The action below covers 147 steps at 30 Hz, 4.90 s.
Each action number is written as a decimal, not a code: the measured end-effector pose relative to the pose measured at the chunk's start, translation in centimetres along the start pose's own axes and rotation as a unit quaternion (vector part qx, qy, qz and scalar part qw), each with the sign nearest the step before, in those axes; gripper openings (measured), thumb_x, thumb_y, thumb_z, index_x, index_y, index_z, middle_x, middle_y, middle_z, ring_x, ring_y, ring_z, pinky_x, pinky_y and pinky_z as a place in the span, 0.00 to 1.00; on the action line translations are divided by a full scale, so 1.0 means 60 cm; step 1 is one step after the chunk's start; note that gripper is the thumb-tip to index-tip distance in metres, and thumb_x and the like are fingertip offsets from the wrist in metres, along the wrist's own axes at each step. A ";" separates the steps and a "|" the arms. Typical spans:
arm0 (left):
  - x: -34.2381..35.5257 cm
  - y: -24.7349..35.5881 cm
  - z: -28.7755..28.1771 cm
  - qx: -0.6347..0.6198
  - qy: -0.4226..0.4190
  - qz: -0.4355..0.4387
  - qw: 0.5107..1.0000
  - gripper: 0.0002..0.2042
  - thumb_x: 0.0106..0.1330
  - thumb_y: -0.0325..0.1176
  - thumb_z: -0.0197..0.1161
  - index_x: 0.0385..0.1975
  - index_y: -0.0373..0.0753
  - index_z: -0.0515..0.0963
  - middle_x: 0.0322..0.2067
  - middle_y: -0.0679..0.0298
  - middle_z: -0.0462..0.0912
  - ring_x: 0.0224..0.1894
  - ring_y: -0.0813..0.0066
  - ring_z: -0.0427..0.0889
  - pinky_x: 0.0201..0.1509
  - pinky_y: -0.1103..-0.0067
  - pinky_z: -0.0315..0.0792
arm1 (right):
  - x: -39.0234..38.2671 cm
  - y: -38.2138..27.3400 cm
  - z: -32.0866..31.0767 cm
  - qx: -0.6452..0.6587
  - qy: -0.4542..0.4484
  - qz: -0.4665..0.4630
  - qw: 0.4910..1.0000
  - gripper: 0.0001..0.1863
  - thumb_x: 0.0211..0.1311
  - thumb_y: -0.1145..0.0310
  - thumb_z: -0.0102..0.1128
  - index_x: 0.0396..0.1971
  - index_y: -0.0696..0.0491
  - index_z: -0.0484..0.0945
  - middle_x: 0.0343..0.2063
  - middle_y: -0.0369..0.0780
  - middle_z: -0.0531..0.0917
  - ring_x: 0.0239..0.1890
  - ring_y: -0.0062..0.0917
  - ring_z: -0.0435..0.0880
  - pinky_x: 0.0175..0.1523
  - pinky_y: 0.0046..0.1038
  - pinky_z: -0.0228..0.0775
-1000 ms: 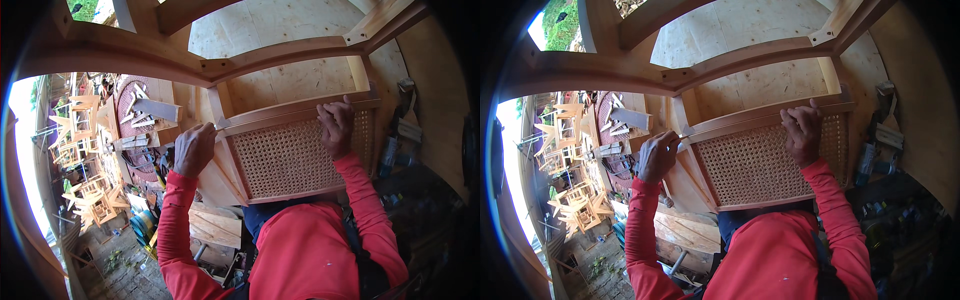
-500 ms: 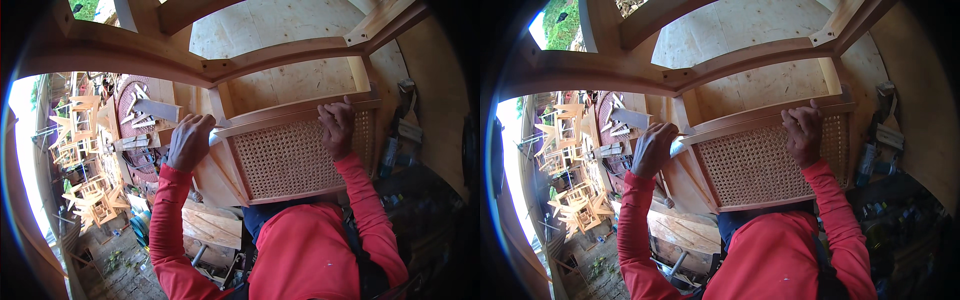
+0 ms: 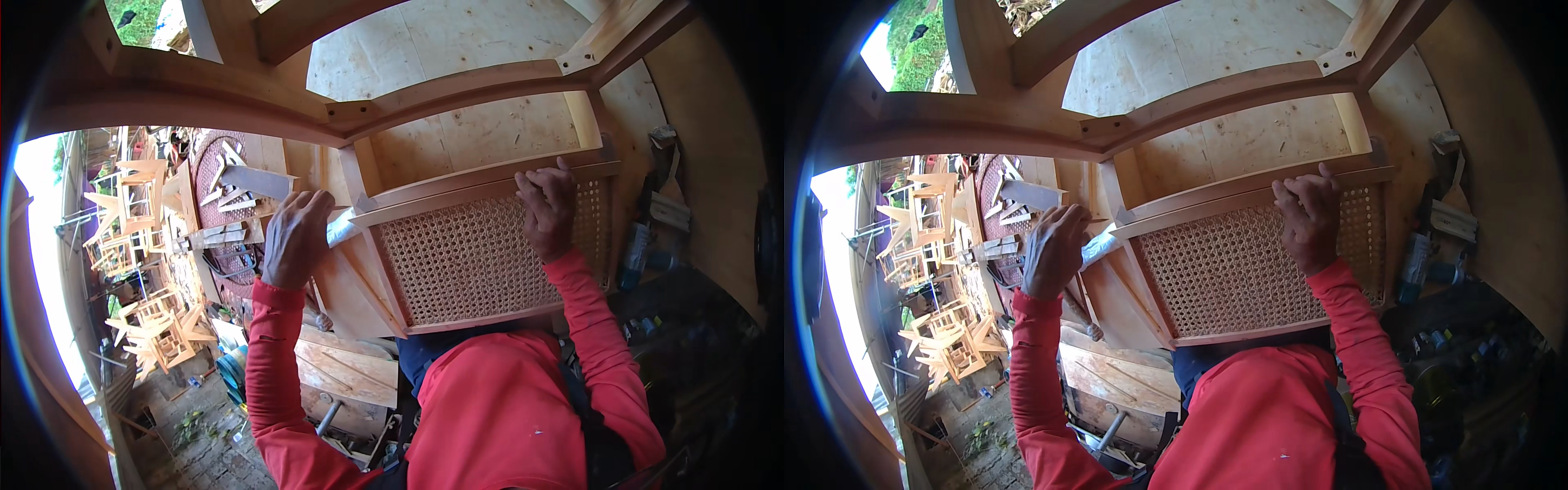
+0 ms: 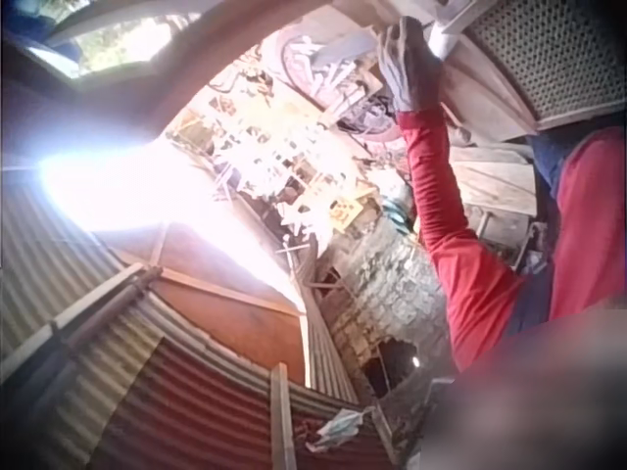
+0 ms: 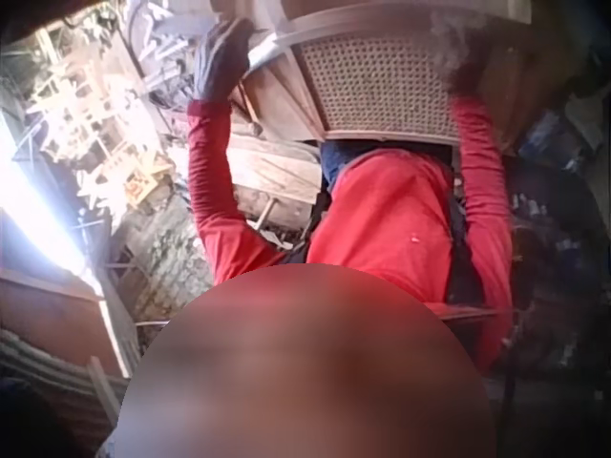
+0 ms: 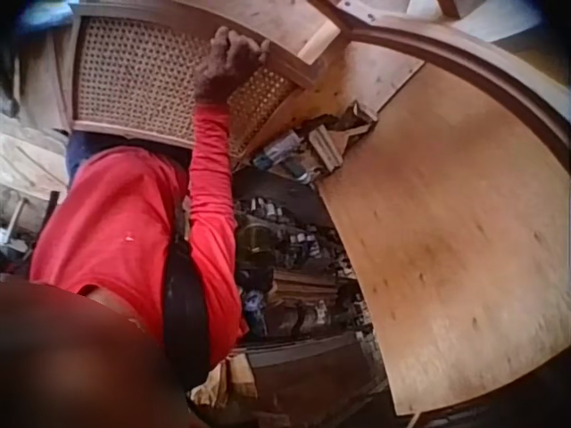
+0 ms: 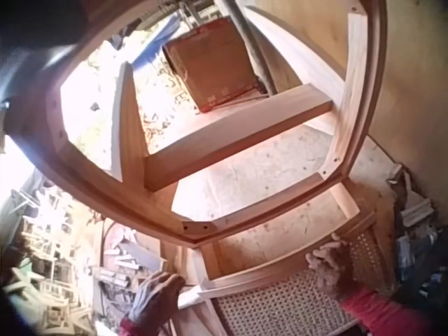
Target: Attaching a rattan mesh seat to a wooden chair frame using wood strips, adhesive, and a hammer and chisel.
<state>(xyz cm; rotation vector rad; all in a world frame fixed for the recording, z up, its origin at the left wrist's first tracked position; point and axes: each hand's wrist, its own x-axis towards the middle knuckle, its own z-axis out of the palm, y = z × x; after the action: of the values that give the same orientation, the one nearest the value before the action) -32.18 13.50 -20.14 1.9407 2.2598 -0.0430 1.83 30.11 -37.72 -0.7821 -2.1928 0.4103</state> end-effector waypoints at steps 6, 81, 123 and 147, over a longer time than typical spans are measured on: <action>-0.036 0.018 0.049 -0.164 0.120 -0.090 0.975 0.06 0.73 0.25 0.61 0.45 0.34 0.81 0.36 0.52 0.82 0.38 0.54 0.84 0.43 0.66 0.76 | -0.001 0.000 -0.002 0.012 -0.002 0.005 1.000 0.21 0.55 0.82 0.69 0.50 0.53 0.86 0.45 0.39 0.81 0.53 0.38 0.79 0.72 0.51 0.65; 0.339 0.485 0.188 -0.252 0.084 0.165 0.950 0.05 0.69 0.30 0.65 0.40 0.40 0.76 0.34 0.54 0.84 0.36 0.48 0.85 0.38 0.61 0.78 | -0.059 0.020 0.119 -0.444 -0.293 -0.099 0.841 0.21 0.84 0.57 0.43 0.66 0.52 0.72 0.59 0.41 0.79 0.67 0.29 0.74 0.75 0.37 0.60; -0.169 0.217 0.010 -0.491 0.295 -0.258 0.778 0.09 0.84 0.26 0.47 0.56 0.36 0.72 0.41 0.61 0.86 0.33 0.84 0.75 0.42 0.84 0.73 | 0.011 0.039 -0.001 -0.001 0.025 -0.072 0.997 0.13 0.62 0.74 0.69 0.47 0.50 0.88 0.41 0.38 0.83 0.46 0.36 0.82 0.61 0.44 0.71; -0.444 0.478 0.389 -0.550 0.324 -0.494 0.590 0.06 0.80 0.30 0.56 0.47 0.36 0.78 0.29 0.69 0.80 0.30 0.87 0.74 0.34 0.84 0.69 | -0.047 -0.034 -0.087 0.077 -0.131 -0.160 0.975 0.14 0.64 0.81 0.62 0.49 0.59 0.78 0.46 0.48 0.77 0.51 0.45 0.79 0.57 0.45 0.72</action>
<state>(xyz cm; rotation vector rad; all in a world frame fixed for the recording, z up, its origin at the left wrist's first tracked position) 2.29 -11.07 -36.99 -0.0875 2.2988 1.6570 6.38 26.99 -34.81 -0.2931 -2.4437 0.5336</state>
